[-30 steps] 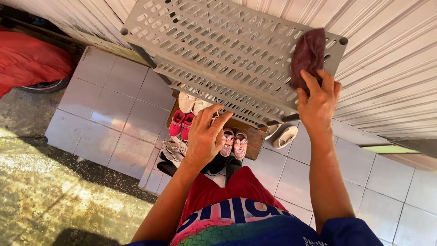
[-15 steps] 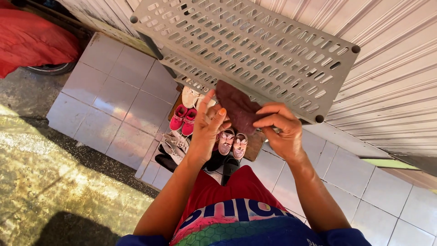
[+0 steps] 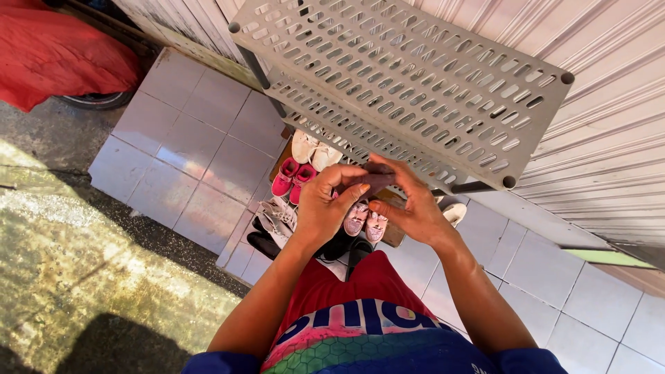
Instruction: Cleaning a shoe rack and wiping down a pair of white sneakers using a cloth.
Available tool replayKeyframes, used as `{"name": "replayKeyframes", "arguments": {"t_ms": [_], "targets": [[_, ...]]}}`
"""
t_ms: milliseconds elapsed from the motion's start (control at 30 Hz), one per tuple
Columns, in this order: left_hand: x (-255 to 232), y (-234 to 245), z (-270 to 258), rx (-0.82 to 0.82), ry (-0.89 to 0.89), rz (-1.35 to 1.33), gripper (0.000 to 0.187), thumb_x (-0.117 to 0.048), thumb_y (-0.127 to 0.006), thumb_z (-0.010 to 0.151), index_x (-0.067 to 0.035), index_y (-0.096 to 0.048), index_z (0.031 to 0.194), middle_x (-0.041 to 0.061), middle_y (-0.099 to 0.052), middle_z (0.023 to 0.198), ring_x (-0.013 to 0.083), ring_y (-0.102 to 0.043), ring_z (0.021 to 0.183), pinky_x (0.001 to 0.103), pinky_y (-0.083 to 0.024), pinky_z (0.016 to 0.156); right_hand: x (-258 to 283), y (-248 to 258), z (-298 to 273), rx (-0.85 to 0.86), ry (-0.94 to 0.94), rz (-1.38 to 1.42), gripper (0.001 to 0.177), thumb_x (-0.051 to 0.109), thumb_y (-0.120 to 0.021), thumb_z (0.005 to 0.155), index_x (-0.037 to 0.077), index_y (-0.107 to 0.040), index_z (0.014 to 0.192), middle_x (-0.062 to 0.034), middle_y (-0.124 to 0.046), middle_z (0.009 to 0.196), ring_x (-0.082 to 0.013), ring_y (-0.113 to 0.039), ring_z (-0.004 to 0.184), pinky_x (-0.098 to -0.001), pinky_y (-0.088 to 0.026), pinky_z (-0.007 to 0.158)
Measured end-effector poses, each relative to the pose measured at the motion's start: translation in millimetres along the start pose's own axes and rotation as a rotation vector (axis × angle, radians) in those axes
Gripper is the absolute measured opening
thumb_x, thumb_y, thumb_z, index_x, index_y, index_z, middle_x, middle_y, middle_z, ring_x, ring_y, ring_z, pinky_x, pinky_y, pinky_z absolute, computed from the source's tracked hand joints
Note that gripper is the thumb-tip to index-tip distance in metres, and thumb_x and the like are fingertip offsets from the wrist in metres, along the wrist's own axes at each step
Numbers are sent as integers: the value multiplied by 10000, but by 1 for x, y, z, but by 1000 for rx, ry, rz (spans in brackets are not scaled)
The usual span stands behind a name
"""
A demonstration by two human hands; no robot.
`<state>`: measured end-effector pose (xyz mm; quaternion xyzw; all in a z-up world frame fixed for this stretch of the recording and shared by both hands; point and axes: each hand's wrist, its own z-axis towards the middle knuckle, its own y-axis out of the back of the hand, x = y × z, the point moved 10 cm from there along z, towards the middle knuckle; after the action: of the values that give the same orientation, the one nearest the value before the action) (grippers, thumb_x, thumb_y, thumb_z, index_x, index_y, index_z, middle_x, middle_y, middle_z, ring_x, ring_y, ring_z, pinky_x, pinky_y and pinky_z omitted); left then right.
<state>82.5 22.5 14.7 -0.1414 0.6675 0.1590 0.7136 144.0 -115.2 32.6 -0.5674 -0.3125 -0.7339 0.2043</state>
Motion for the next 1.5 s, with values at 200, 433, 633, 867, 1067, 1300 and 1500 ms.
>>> {"name": "replayKeyframes", "arguments": {"t_ms": [200,433,633,867,1067,1300,1500], "targets": [[-23,17,7,119,-69,95,172,-118,-833,829,-127,-778,992,20,-707,738,68,-595,682,234,-529,674,0,-4,0,-18,65,135,221,145,-832,839,55,-653,932,-150,-662,1313,-360,-472,1411,-535,-275,1169],[-20,44,14,147,-59,67,109,-128,-728,938,-86,-699,1035,63,-619,747,109,-541,678,287,-501,603,-38,-25,-2,-119,-149,721,603,-130,-811,705,-20,-513,1218,-198,-688,1101,-256,-706,971,-367,-533,885],[-40,55,44,247,-131,52,243,-37,-586,1013,-38,-603,1256,162,-657,946,286,-656,861,460,-602,781,2,51,26,-409,-28,306,513,118,-822,818,67,-600,1277,-12,-660,1155,-108,-619,1119,-289,-467,1044],[-53,62,82,304,-431,373,425,-178,-615,976,-75,-514,1376,96,-604,1325,276,-617,1191,377,-489,1004,29,140,33,-890,151,-1060,578,-81,-795,890,36,-554,1403,-208,-561,1291,-378,-559,1162,-556,-491,963],[12,54,137,346,-315,874,532,-372,-483,1071,-244,-374,1576,94,-271,1642,433,-198,1505,754,-195,1118,-73,79,56,-450,-514,-1072,749,655,-468,1022,225,-357,1624,-248,-249,1654,-571,-114,1486,-782,-75,1124],[57,52,172,210,-367,1173,567,-440,-385,1103,-275,-276,1634,84,-95,1715,345,-29,1572,639,-148,1206,-111,67,89,-261,-702,-1197,837,736,-245,1019,214,-198,1672,-274,-109,1698,-547,-21,1532,-710,-38,1195],[67,51,172,187,-261,1118,631,-623,-255,1060,-345,-239,1627,36,-15,1719,336,90,1563,690,-105,1188,-93,26,151,-91,-562,-1173,756,624,-341,1039,224,-196,1664,-263,-30,1700,-535,29,1530,-671,-103,1206]]}}
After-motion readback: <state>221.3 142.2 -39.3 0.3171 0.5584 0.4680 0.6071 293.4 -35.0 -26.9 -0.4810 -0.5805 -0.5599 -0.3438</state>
